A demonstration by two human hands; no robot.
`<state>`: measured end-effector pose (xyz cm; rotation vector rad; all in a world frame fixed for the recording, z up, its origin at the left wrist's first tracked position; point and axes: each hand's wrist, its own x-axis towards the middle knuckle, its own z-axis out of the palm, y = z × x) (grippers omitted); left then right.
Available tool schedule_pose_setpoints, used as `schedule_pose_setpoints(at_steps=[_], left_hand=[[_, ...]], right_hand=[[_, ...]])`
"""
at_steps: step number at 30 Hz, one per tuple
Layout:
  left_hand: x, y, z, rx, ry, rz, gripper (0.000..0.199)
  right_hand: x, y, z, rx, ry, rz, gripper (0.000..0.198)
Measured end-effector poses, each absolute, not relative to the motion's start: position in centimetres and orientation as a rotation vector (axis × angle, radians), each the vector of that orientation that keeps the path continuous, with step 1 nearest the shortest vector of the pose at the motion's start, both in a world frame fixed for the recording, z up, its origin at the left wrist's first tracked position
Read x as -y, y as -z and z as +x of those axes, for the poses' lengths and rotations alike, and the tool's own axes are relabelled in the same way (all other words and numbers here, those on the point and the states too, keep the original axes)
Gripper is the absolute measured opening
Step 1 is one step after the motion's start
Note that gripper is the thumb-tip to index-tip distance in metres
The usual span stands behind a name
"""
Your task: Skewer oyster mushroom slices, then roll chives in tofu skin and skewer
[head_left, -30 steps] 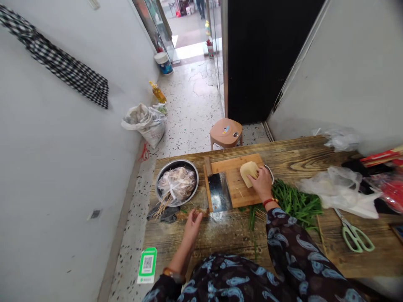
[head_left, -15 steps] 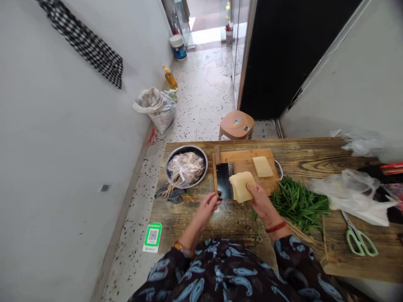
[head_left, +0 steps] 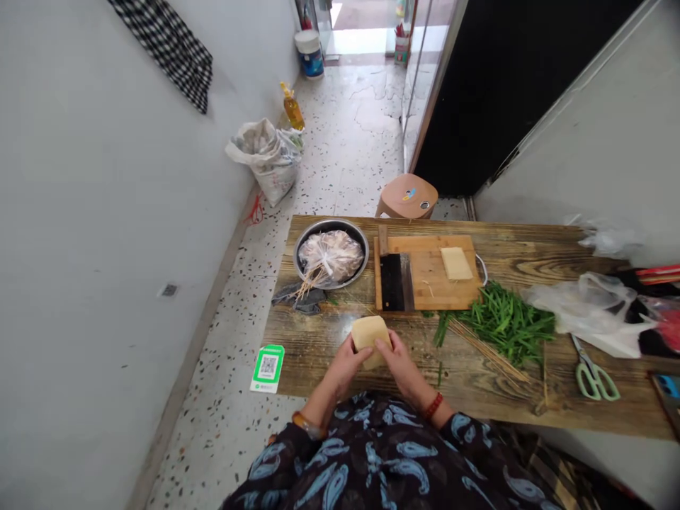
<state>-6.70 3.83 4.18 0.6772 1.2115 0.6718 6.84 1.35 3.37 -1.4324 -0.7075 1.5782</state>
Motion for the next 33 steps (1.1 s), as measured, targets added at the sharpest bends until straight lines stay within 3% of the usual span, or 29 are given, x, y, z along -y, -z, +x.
schedule_pose_setpoints(at_steps=[3,7,13,20,25,33], left_hand=[[-3.0,-2.7,-7.6,-1.251,-0.685,0.799,0.066],[-2.9,0.2,-7.7,-1.427,-0.752,0.837,0.078],[-1.4,3.3,-8.3,-1.630,-0.750,0.850,0.072],[-0.9,2.8,-8.7,-1.661,-0.600,1.592,0.085],[-0.4,5.9,-10.2,-1.587,-0.416,2.065,0.085],[-0.1,9.0,-11.1,-1.616,-0.429,2.408,0.088]], right_hand=[[-0.2,-1.7,6.5,0.875,-1.476,-1.513,0.045],[1.1,0.9,8.9,1.118,-1.321,-1.656,0.044],[4.1,2.8,13.8,1.530,-1.126,-1.765,0.037],[5.3,4.9,20.2,2.105,-0.995,-1.573,0.052],[5.3,6.5,22.6,2.535,-0.751,-1.364,0.070],[4.7,7.0,23.6,2.641,-0.684,-1.228,0.067]])
